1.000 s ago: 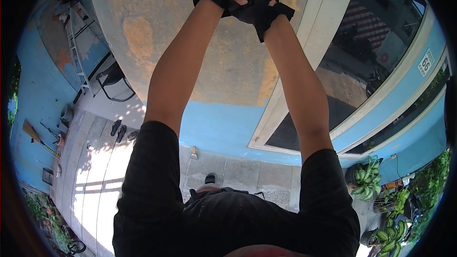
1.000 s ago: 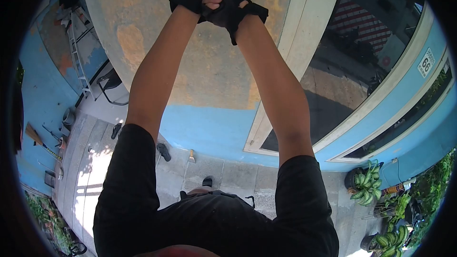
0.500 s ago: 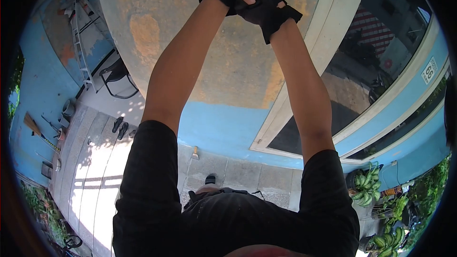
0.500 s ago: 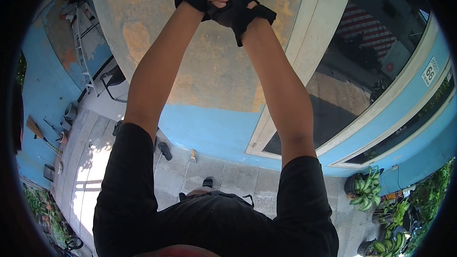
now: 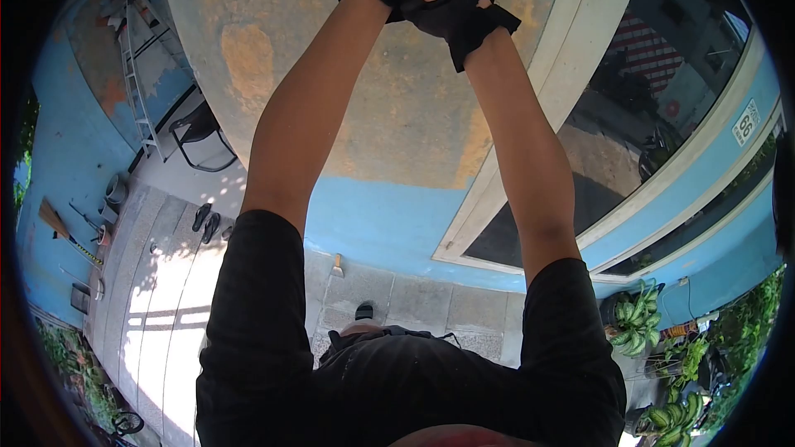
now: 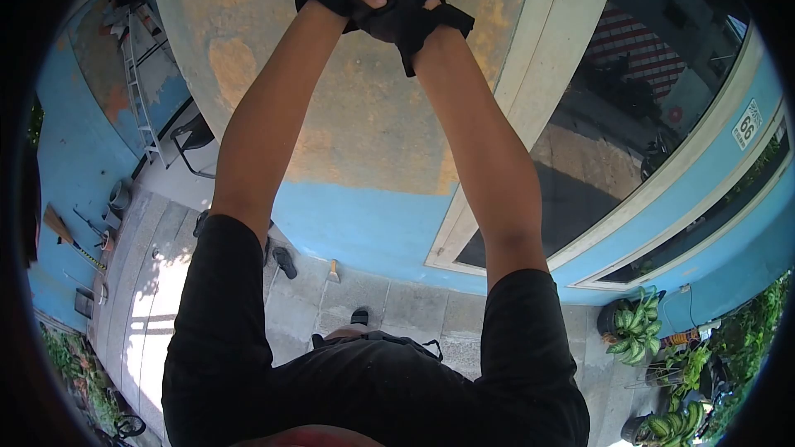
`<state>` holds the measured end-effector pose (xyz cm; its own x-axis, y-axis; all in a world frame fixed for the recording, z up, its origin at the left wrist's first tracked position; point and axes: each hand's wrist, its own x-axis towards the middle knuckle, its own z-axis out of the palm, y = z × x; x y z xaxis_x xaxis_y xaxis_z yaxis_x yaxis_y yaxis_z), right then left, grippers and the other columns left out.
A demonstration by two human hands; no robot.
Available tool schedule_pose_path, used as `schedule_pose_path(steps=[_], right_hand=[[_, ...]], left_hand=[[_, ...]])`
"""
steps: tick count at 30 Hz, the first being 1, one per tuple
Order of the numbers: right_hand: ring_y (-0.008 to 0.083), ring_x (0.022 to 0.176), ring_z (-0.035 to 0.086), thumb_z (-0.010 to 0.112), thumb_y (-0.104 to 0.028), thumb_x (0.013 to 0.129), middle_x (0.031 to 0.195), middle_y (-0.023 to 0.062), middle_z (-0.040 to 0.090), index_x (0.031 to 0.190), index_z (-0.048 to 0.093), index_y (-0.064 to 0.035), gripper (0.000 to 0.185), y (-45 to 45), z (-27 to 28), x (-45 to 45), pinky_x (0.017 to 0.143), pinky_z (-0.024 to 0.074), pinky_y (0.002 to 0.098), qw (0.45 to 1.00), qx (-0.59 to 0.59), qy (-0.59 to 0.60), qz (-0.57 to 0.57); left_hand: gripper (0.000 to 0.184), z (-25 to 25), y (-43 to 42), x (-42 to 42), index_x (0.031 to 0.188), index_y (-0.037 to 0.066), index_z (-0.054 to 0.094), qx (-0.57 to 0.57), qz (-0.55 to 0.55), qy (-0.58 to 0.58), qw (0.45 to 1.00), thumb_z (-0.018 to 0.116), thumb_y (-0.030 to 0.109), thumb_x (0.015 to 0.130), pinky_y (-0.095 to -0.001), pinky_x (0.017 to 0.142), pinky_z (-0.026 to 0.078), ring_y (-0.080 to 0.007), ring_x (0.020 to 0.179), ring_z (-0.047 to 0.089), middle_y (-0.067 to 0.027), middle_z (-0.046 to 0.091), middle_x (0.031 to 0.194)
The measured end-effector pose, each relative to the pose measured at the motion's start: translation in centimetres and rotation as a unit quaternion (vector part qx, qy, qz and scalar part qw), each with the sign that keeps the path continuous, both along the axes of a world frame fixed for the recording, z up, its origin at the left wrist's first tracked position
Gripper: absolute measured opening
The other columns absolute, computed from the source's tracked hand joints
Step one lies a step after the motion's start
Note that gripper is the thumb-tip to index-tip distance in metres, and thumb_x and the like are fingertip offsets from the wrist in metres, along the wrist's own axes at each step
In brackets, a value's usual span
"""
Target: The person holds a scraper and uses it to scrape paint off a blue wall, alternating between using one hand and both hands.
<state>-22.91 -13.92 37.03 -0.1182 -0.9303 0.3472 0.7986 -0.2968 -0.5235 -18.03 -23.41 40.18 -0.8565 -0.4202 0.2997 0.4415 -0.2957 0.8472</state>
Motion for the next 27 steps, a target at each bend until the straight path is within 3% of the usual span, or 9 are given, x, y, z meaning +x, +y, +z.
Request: schedule_pose_path(steps=[1,2,5,9,20,22,23,26,27], right_hand=[[0.0079,0.045,0.041,0.048,-0.018,0.099,0.061,-0.0013,0.045,0.088,0.048,-0.0136,0.012,-0.4,0.5,0.0,0.039,0.0318,0.0219,1.0,-0.001,0.003,0.002],[0.0078,0.045,0.041,0.046,-0.018,0.1,0.061,-0.0014,0.045,0.09,0.049,-0.0147,0.01,-0.6,0.8,0.2,0.039,0.032,0.0219,1.0,-0.002,0.005,0.011],[0.0075,0.045,0.041,0.045,-0.02,0.1,0.061,-0.0018,0.045,0.094,0.051,-0.017,0.009,0.4,-0.4,1.2,0.039,0.032,0.0218,1.0,-0.011,0.012,-0.005],[0.0071,0.045,0.04,0.044,-0.021,0.101,0.061,-0.0021,0.044,0.097,0.052,-0.0187,0.009,0.5,-0.6,0.6,0.039,0.0314,0.0217,0.999,-0.028,0.033,-0.008],[0.0075,0.046,0.04,0.047,-0.02,0.1,0.062,-0.0015,0.045,0.095,0.052,-0.0164,0.008,0.2,-0.4,0.4,0.04,0.0312,0.022,1.0,0.005,-0.024,0.004],[0.0118,0.041,0.041,0.041,-0.03,0.102,0.056,-0.0003,0.045,0.075,0.045,-0.0112,0.033,0.1,-0.8,0.1,0.036,0.0363,0.0255,0.999,-0.024,0.041,0.01],[0.0118,0.041,0.041,0.041,-0.03,0.102,0.056,-0.0003,0.045,0.075,0.045,-0.0112,0.033,-0.2,-0.3,0.2,0.036,0.0363,0.0255,0.999,-0.024,0.043,0.012],[0.0135,0.042,0.042,0.04,-0.031,0.102,0.056,0.0007,0.046,0.074,0.044,-0.0112,0.035,-0.3,-0.1,0.8,0.036,0.0369,0.0261,1.0,-0.008,0.001,-0.004],[0.0107,0.044,0.041,0.043,-0.026,0.101,0.059,0.0,0.046,0.081,0.046,-0.012,0.024,0.3,-0.5,1.3,0.038,0.0344,0.024,1.0,0.002,-0.015,-0.021]], left_hand=[[0.053,0.7,0.8,0.7,0.067,0.013,0.048,-0.035,0.144,0.03,0.989,0.041,0.059,0.09,-0.0323,0.03,0.022,-0.0171,0.03,0.022,-0.0026,0.027,0.042],[0.053,0.5,0.7,0.8,0.067,0.013,0.048,-0.033,0.145,0.029,0.988,0.041,0.059,0.09,-0.0323,0.03,0.022,-0.0171,0.03,0.022,-0.0026,0.027,0.042],[0.052,0.1,0.2,1.2,0.067,0.013,0.048,0.016,-0.067,-0.002,0.998,0.042,0.058,0.09,-0.0317,0.029,0.023,-0.0176,0.03,0.024,-0.0031,0.029,0.042],[0.051,-1.1,-1.3,1.0,0.067,0.012,0.048,0.079,-0.343,-0.03,0.936,0.043,0.057,0.09,-0.031,0.029,0.023,-0.0182,0.029,0.026,-0.0038,0.032,0.042],[0.051,-1.0,-2.0,-0.6,0.067,0.012,0.049,0.0,-0.117,-0.007,0.993,0.043,0.056,0.09,-0.0314,0.029,0.025,-0.0187,0.029,0.028,-0.0042,0.033,0.042],[0.051,-1.0,-2.2,-0.6,0.067,0.012,0.049,-0.02,-0.067,0.001,0.998,0.043,0.056,0.09,-0.0315,0.029,0.025,-0.0188,0.029,0.028,-0.0043,0.034,0.042],[0.051,-1.0,-2.4,-0.6,0.067,0.012,0.049,-0.029,-0.04,0.007,0.999,0.043,0.056,0.09,-0.0315,0.029,0.025,-0.0188,0.029,0.029,-0.0044,0.034,0.042],[0.049,-1.3,-3.9,-0.7,0.07,0.011,0.052,-0.009,-0.127,-0.015,0.992,0.043,0.054,0.092,-0.0344,0.03,0.029,-0.0197,0.031,0.031,-0.0046,0.039,0.045],[0.048,-1.1,-4.7,-1.3,0.071,0.011,0.054,-0.004,-0.171,-0.025,0.985,0.042,0.052,0.093,-0.0359,0.031,0.031,-0.0202,0.032,0.032,-0.0047,0.041,0.047]])
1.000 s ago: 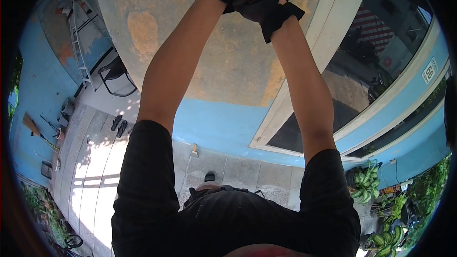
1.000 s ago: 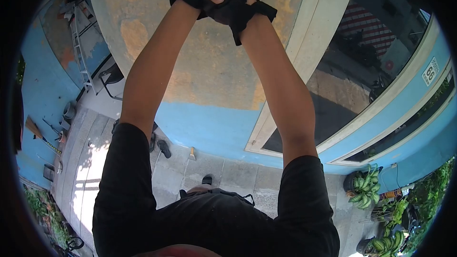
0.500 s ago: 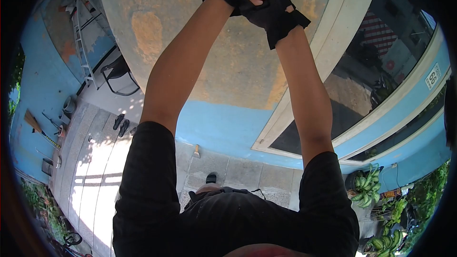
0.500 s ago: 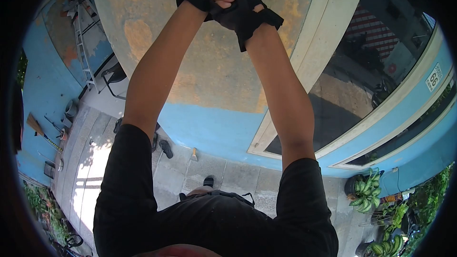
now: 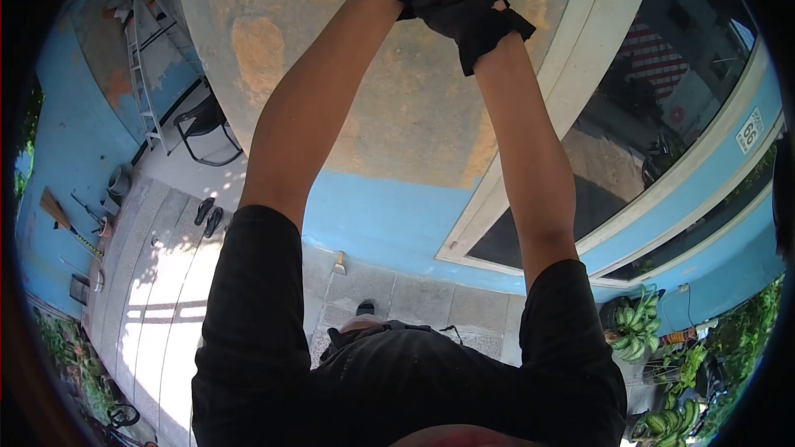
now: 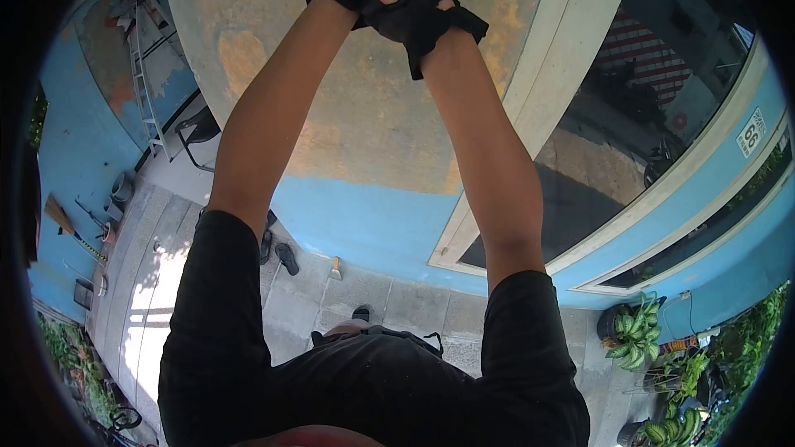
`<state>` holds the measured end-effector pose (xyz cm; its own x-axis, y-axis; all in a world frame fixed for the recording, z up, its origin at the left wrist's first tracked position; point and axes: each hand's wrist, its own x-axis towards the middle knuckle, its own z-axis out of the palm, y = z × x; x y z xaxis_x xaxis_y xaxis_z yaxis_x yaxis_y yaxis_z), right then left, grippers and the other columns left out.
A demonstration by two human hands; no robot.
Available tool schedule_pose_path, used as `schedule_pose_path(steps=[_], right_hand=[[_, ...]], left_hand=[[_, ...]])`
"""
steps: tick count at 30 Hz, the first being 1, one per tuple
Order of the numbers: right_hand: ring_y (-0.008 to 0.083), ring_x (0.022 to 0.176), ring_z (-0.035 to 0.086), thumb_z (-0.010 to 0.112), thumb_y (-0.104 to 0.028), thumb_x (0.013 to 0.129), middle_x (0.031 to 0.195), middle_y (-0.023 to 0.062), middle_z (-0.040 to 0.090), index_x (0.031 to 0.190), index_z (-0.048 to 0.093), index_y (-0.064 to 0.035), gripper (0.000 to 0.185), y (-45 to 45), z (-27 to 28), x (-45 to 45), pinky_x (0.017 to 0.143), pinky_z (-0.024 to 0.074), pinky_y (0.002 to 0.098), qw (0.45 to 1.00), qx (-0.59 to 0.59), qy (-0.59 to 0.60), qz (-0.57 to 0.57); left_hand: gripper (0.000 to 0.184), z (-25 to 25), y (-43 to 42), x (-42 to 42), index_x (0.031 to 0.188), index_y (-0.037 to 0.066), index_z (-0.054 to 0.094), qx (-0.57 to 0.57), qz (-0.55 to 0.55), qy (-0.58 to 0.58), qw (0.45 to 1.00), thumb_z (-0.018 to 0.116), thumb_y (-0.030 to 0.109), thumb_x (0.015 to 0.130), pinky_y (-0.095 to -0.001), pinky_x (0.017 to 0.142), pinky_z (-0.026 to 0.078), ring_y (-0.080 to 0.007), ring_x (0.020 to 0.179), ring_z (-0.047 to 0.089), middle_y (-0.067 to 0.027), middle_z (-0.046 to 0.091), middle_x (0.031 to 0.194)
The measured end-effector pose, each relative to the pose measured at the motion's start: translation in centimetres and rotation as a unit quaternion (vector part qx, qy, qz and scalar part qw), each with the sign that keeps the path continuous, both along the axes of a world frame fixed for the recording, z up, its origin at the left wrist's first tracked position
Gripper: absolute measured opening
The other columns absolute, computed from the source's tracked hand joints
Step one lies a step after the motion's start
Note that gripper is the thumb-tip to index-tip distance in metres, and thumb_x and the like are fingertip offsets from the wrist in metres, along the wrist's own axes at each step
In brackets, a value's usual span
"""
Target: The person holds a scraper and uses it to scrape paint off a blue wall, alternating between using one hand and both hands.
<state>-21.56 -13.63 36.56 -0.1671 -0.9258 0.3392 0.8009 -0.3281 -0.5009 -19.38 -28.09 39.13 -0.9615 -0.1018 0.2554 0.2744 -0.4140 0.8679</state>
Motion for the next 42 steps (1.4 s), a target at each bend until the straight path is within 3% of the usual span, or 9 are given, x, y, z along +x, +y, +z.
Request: schedule_pose_path(steps=[1,4,12,16,22,27,35,37,42], right_hand=[[0.0079,0.046,0.04,0.047,-0.02,0.1,0.062,-0.0007,0.046,0.088,0.048,-0.0127,0.014,0.3,0.0,0.3,0.04,0.0319,0.022,1.0,0.009,-0.015,-0.016],[0.008,0.046,0.04,0.047,-0.022,0.1,0.062,-0.0005,0.046,0.088,0.047,-0.0128,0.015,-1.1,-0.6,-2.0,0.041,0.0324,0.0224,0.998,-0.041,0.055,0.011],[0.0096,0.047,0.042,0.05,-0.026,0.099,0.064,-0.0011,0.049,0.097,0.051,-0.021,0.005,1.5,-4.6,0.2,0.041,0.033,0.023,0.997,0.036,0.053,-0.039],[0.0096,0.047,0.045,0.054,-0.03,0.098,0.064,-0.0017,0.05,0.106,0.053,-0.019,0.013,4.3,-15.3,0.0,0.04,0.0339,0.0236,0.985,0.115,0.093,-0.093],[0.0093,0.05,0.05,0.05,-0.02,0.098,0.073,0.0002,0.056,0.142,0.042,-0.0059,0.046,11.2,-26.5,3.8,0.046,0.041,0.0238,0.872,0.312,0.297,-0.231],[0.0114,0.07,0.062,0.054,-0.009,0.095,0.088,0.0046,0.064,0.146,0.038,-0.0094,0.053,12.9,-28.5,7.8,0.056,0.0495,0.025,0.75,0.334,0.414,-0.393],[0.0173,0.078,0.066,0.062,-0.014,0.091,0.092,0.0067,0.068,0.143,0.042,-0.0119,0.056,15.9,-29.8,8.7,0.07,0.0498,0.0282,0.604,0.296,0.607,-0.423],[0.0168,0.077,0.062,0.064,-0.011,0.088,0.092,0.0073,0.068,0.14,0.046,-0.0087,0.055,16.5,-29.3,9.5,0.073,0.0497,0.0288,0.562,0.346,0.61,-0.439],[0.0214,0.093,0.067,0.063,-0.009,0.088,0.104,0.013,0.068,0.137,0.049,-0.0068,0.05,18.9,-32.5,8.7,0.08,0.0506,0.0297,0.535,0.333,0.557,-0.54]], left_hand=[[0.044,-0.8,-2.8,-6.4,0.08,0.011,0.06,-0.024,0.232,0.14,0.962,0.041,0.048,0.095,-0.0351,0.036,0.037,-0.0209,0.039,0.04,-0.0051,0.051,0.057],[0.043,0.6,1.4,-2.3,0.087,0.011,0.063,-0.076,0.354,0.083,0.929,0.04,0.046,0.096,-0.0323,0.041,0.041,-0.0202,0.046,0.045,-0.004,0.056,0.066],[0.037,-4.7,3.4,1.5,0.089,0.01,0.059,-0.062,0.259,-0.003,0.964,0.049,0.045,0.096,-0.0268,0.042,0.048,-0.0148,0.052,0.056,-0.0017,0.062,0.071],[0.035,-17.3,1.9,0.5,0.088,0.009,0.062,-0.068,0.149,-0.081,0.983,0.05,0.04,0.098,-0.0273,0.054,0.048,-0.0158,0.063,0.06,-0.0033,0.065,0.076],[0.058,-32.6,8.3,9.7,0.127,0.008,0.051,0.016,0.046,-0.17,0.984,0.055,0.053,0.092,-0.034,0.077,0.054,-0.02,0.102,0.063,-0.0058,0.062,0.119],[0.065,-39.8,13.6,12.6,0.135,0.007,0.045,0.125,-0.046,-0.13,0.983,0.056,0.054,0.091,-0.036,0.082,0.053,-0.0224,0.111,0.058,-0.0077,0.057,0.125],[0.072,-38.3,14.5,11.8,0.14,0.003,0.037,0.176,-0.072,0.0,0.982,0.047,0.057,0.093,-0.0456,0.1,0.043,-0.0289,0.122,0.05,-0.0156,0.048,0.136],[0.076,-33.1,15.3,13.5,0.144,0.001,0.03,0.365,-0.105,0.086,0.921,0.04,0.059,0.095,-0.0504,0.108,0.032,-0.0316,0.133,0.038,-0.0208,0.035,0.147],[0.072,-35.4,11.9,13.4,0.145,0.003,0.026,0.339,0.121,0.045,0.932,0.038,0.055,0.096,-0.0509,0.11,0.027,-0.0307,0.141,0.027,-0.0178,0.025,0.154]])
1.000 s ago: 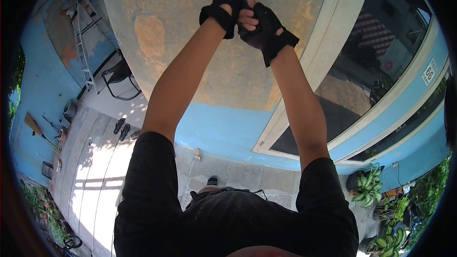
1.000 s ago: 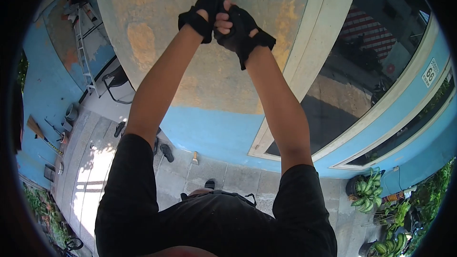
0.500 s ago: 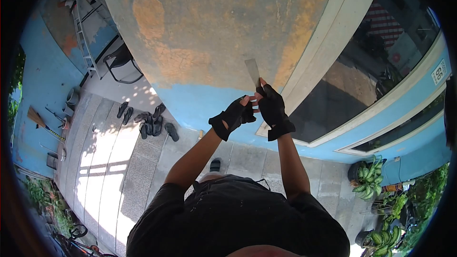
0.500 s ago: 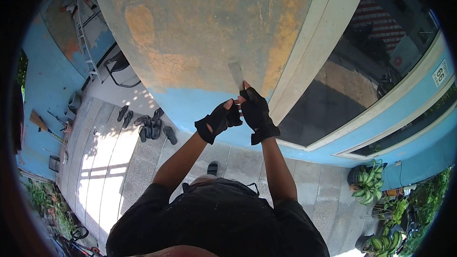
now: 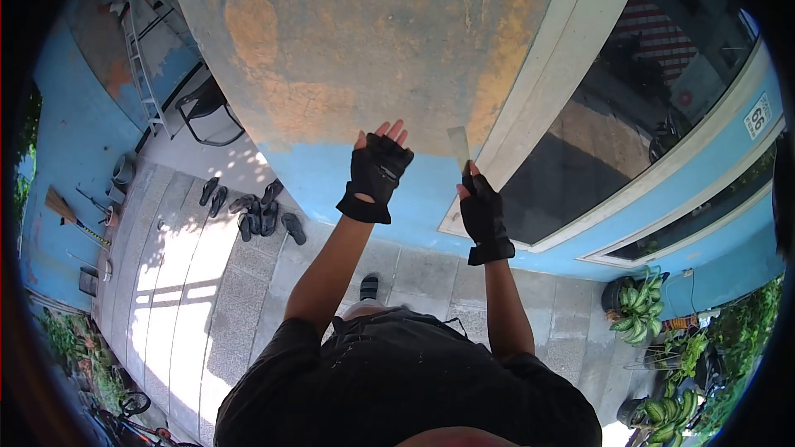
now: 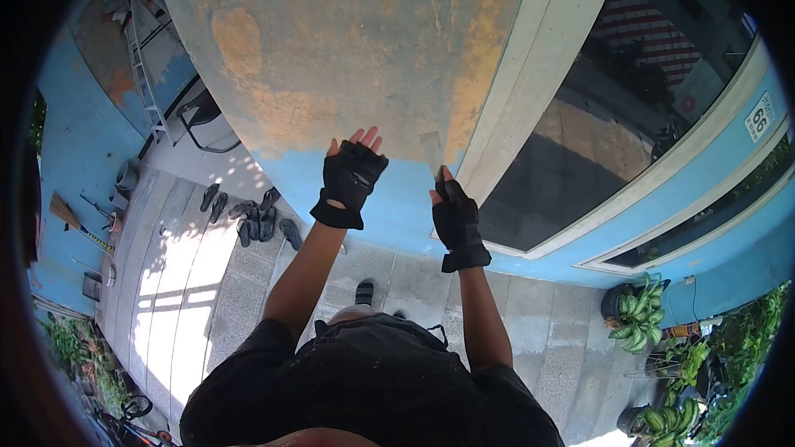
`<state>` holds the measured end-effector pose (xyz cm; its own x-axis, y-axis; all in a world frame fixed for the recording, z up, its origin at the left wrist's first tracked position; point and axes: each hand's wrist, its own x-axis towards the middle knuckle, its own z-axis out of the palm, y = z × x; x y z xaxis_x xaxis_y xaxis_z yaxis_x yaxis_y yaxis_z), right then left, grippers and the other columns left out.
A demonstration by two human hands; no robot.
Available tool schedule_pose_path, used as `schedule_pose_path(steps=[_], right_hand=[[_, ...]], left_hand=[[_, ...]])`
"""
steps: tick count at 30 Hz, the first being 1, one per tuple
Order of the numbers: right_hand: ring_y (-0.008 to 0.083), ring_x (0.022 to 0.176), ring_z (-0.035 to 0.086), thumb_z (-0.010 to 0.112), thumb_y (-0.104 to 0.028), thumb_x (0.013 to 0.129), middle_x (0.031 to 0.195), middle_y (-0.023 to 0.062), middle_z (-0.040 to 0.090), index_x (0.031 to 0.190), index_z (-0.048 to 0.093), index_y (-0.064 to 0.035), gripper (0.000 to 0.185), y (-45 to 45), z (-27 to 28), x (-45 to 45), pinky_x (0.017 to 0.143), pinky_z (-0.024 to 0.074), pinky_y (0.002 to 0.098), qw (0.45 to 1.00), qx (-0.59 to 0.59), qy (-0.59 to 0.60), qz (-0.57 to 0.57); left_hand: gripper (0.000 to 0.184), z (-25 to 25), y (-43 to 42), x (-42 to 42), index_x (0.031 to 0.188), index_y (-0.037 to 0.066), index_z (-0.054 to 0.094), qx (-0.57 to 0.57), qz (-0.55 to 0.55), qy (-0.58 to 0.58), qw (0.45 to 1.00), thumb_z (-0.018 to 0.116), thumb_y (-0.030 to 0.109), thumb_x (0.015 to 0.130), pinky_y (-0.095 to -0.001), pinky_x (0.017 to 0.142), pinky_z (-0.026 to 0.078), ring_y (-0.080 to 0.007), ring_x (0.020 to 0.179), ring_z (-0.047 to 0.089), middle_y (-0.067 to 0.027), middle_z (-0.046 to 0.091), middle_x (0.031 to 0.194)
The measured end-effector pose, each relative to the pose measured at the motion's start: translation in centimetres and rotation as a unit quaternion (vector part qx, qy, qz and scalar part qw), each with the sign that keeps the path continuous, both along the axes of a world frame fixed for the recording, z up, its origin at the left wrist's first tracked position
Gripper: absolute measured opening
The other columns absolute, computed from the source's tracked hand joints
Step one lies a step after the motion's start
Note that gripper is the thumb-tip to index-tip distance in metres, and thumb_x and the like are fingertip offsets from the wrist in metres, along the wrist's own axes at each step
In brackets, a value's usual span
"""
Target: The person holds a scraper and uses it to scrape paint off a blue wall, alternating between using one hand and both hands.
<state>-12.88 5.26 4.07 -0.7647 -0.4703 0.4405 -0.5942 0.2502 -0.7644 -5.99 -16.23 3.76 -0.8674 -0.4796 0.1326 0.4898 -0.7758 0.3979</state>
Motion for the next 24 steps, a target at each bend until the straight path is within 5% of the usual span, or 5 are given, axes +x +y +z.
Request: schedule_pose_path(steps=[6,13,18,19,24], right_hand=[[0.0304,0.092,0.067,0.064,-0.017,0.089,0.105,0.0153,0.067,0.14,0.046,-0.0124,0.055,-0.4,-0.6,1.4,0.077,0.0517,0.0347,0.988,0.1,0.038,0.109],[0.0227,0.095,0.067,0.064,-0.009,0.088,0.109,0.0131,0.068,0.139,0.045,-0.0041,0.054,2.3,-1.6,-0.6,0.08,0.0515,0.0299,0.996,0.064,-0.022,-0.053],[0.0137,0.05,0.047,0.049,-0.012,0.098,0.07,0.0039,0.053,0.109,0.051,-0.0065,0.012,1.4,1.1,0.5,0.051,0.0401,0.0273,0.711,-0.263,-0.515,0.4],[0.0137,0.05,0.047,0.049,-0.012,0.098,0.07,0.0039,0.053,0.109,0.051,-0.0065,0.012,1.3,0.7,0.2,0.051,0.0401,0.0273,0.712,-0.263,-0.514,0.4],[0.0136,0.055,0.049,0.049,-0.021,0.1,0.068,0.0021,0.052,0.095,0.045,-0.0134,0.01,2.3,-2.4,-2.9,0.051,0.0408,0.0286,0.687,-0.418,-0.537,0.255]], left_hand=[[0.074,-0.3,4.4,-0.7,0.145,0.001,0.028,0.037,-0.22,0.014,0.975,0.036,0.057,0.096,-0.0492,0.11,0.029,-0.0338,0.14,0.028,-0.0182,0.029,0.152],[0.067,0.5,1.7,-0.1,0.141,0.0,0.034,-0.115,-0.007,-0.065,0.991,0.037,0.051,0.098,-0.0449,0.107,0.034,-0.0301,0.139,0.031,-0.0157,0.034,0.151],[0.083,-5.2,7.0,-2.0,0.142,-0.003,0.032,-0.096,-0.284,-0.056,0.952,0.036,0.065,0.093,-0.0461,0.107,0.034,-0.0298,0.131,0.043,-0.0187,0.042,0.144],[0.084,-5.7,6.6,-3.1,0.141,-0.003,0.033,0.103,-0.48,0.238,0.838,0.034,0.066,0.093,-0.0471,0.107,0.034,-0.0318,0.129,0.044,-0.0196,0.042,0.144],[0.058,2.1,3.1,-0.2,0.14,0.002,0.037,0.032,-0.129,0.084,0.988,0.038,0.044,0.1,-0.0499,0.106,0.035,-0.0327,0.137,0.033,-0.0189,0.032,0.15]])
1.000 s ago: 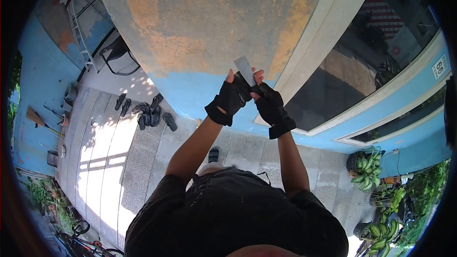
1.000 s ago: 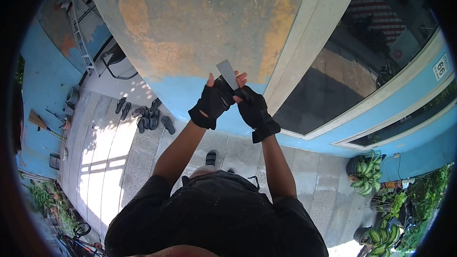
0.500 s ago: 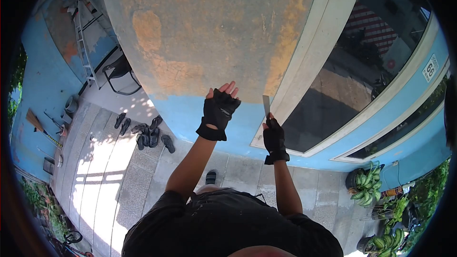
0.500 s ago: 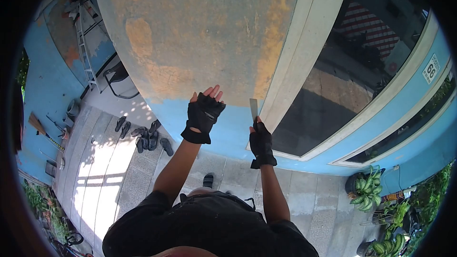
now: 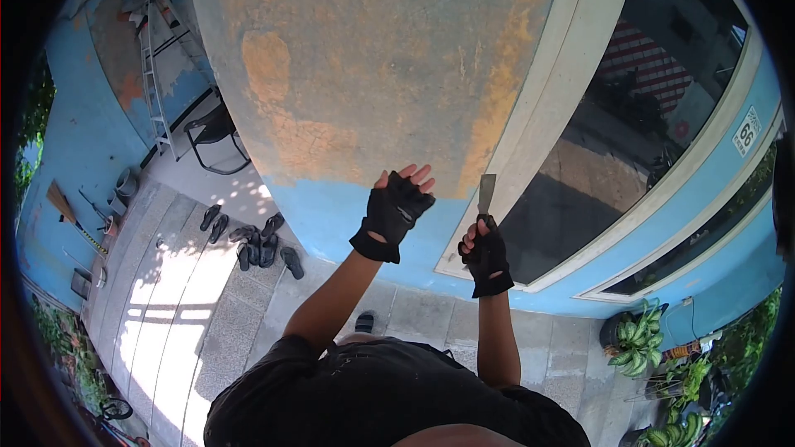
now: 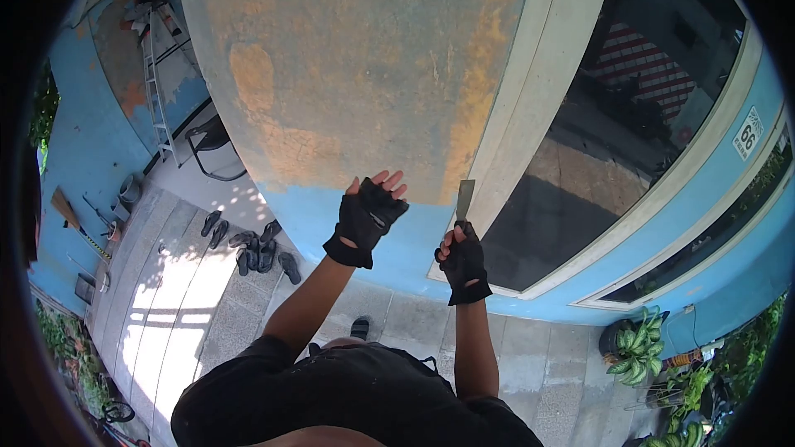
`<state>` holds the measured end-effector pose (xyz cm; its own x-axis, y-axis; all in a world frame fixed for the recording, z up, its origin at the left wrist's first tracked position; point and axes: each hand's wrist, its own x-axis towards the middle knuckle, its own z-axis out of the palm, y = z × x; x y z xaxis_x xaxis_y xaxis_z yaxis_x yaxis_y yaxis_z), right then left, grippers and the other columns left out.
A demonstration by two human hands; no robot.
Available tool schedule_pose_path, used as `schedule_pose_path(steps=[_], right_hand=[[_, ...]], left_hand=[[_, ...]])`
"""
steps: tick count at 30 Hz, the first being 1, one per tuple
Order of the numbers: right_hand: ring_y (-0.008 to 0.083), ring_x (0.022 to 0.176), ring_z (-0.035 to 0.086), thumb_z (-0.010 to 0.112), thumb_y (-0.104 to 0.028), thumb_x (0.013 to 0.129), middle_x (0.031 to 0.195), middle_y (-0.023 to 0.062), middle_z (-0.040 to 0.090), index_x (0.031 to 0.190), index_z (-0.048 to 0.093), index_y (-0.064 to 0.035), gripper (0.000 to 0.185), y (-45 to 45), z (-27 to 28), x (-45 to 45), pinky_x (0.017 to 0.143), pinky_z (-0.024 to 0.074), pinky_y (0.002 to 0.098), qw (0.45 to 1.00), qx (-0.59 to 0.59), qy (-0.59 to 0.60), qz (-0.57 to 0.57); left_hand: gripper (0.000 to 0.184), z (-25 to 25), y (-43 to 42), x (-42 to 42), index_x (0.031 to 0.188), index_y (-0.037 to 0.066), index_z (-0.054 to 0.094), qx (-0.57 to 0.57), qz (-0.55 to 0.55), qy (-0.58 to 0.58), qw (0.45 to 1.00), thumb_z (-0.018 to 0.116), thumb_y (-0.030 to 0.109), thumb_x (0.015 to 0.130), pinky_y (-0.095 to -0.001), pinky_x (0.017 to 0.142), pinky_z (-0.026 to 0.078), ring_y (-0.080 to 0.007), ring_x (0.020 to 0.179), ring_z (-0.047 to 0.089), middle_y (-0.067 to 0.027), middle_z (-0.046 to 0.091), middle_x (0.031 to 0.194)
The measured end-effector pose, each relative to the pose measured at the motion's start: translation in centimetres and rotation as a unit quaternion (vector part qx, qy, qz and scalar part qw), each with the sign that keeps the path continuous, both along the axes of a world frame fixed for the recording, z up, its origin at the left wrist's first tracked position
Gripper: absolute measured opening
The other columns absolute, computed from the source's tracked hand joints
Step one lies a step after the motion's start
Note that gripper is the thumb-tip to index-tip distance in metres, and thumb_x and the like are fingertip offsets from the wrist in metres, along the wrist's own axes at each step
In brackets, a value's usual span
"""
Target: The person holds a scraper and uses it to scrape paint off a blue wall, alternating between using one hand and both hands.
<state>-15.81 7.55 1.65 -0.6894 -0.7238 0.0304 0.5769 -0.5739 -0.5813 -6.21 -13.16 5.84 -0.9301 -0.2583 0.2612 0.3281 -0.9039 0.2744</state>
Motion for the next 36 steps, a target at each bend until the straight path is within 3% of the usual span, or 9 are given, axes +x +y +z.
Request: schedule_pose_path(steps=[2,6,8,10,14,23,25,28,36], right_hand=[[0.0136,0.059,0.05,0.049,-0.021,0.1,0.073,0.0025,0.054,0.094,0.046,-0.0128,0.011,0.7,0.2,-0.4,0.052,0.0416,0.0278,1.0,-0.015,0.012,0.012],[0.0125,0.066,0.05,0.052,-0.031,0.099,0.086,0.0034,0.054,0.094,0.049,-0.0099,0.022,-0.4,2.4,0.8,0.051,0.0417,0.0253,0.995,-0.048,0.045,0.076],[0.0118,0.064,0.049,0.051,-0.038,0.098,0.084,0.0028,0.054,0.093,0.05,-0.0086,0.03,-1.9,3.6,1.6,0.051,0.0407,0.025,0.983,-0.072,0.049,0.16],[0.0115,0.061,0.048,0.051,-0.043,0.097,0.082,0.0021,0.053,0.093,0.051,-0.0073,0.036,-3.2,5.8,2.0,0.05,0.0397,0.0246,0.97,-0.082,0.108,0.201],[0.0079,0.058,0.045,0.046,-0.037,0.1,0.082,0.0009,0.051,0.103,0.049,-0.0123,0.025,-5.2,10.7,1.5,0.047,0.0391,0.0214,0.969,-0.067,0.108,0.213],[0.0078,0.052,0.042,0.044,-0.027,0.102,0.073,-0.0019,0.045,0.1,0.052,-0.0178,0.013,-15.0,25.2,-7.3,0.043,0.0367,0.0215,0.902,-0.216,0.064,0.369],[0.008,0.05,0.042,0.044,-0.027,0.102,0.069,-0.0021,0.044,0.098,0.054,-0.0212,0.013,-16.0,27.9,-7.9,0.042,0.0353,0.0217,0.903,-0.189,0.084,0.377],[0.0082,0.049,0.041,0.044,-0.027,0.102,0.066,-0.0025,0.044,0.101,0.057,-0.0257,0.013,-17.1,29.8,-8.7,0.04,0.0338,0.022,0.922,-0.175,0.089,0.335],[0.0078,0.046,0.04,0.047,-0.024,0.101,0.064,-0.0031,0.044,0.107,0.058,-0.0283,0.013,-17.4,31.2,-7.7,0.038,0.0328,0.0218,0.934,-0.162,0.074,0.31]], left_hand=[[0.057,0.7,-1.7,0.1,0.139,0.002,0.037,-0.086,0.088,-0.07,0.99,0.039,0.043,0.1,-0.0494,0.105,0.036,-0.0325,0.136,0.034,-0.0189,0.033,0.15],[0.068,-0.8,1.2,-0.6,0.141,0.001,0.034,-0.242,0.041,-0.089,0.965,0.049,0.049,0.095,-0.0477,0.104,0.039,-0.0338,0.135,0.037,-0.0225,0.034,0.148],[0.075,-1.0,2.4,-1.1,0.138,-0.004,0.035,-0.272,-0.111,-0.034,0.955,0.055,0.052,0.092,-0.0415,0.092,0.049,-0.028,0.115,0.058,-0.0251,0.05,0.135],[0.069,1.0,2.6,-1.2,0.134,-0.004,0.04,-0.362,-0.093,-0.08,0.924,0.054,0.05,0.093,-0.0361,0.085,0.053,-0.0237,0.097,0.065,-0.0227,0.06,0.12],[0.052,8.5,2.1,-3.1,0.119,-0.003,0.05,-0.392,0.093,-0.091,0.911,0.049,0.044,0.097,-0.0311,0.081,0.053,-0.0225,0.093,0.064,-0.0181,0.063,0.109],[0.048,24.3,-5.2,-10.5,0.112,0.001,0.052,-0.357,0.148,-0.072,0.92,0.048,0.047,0.097,-0.0362,0.072,0.056,-0.0238,0.083,0.064,-0.0126,0.063,0.093],[0.045,27.1,-6.8,-12.0,0.114,0.003,0.05,-0.358,0.212,-0.079,0.906,0.043,0.045,0.099,-0.0357,0.051,0.055,-0.0231,0.065,0.063,-0.0132,0.065,0.087],[0.042,29.2,-8.5,-13.6,0.11,0.006,0.053,-0.385,0.221,-0.071,0.893,0.044,0.046,0.098,-0.0334,0.063,0.054,-0.0218,0.078,0.062,-0.0094,0.062,0.087],[0.04,31.5,-6.9,-11.6,0.103,0.008,0.055,-0.387,0.22,-0.162,0.881,0.046,0.046,0.095,-0.0315,0.057,0.052,-0.0197,0.068,0.06,-0.0088,0.062,0.084]])
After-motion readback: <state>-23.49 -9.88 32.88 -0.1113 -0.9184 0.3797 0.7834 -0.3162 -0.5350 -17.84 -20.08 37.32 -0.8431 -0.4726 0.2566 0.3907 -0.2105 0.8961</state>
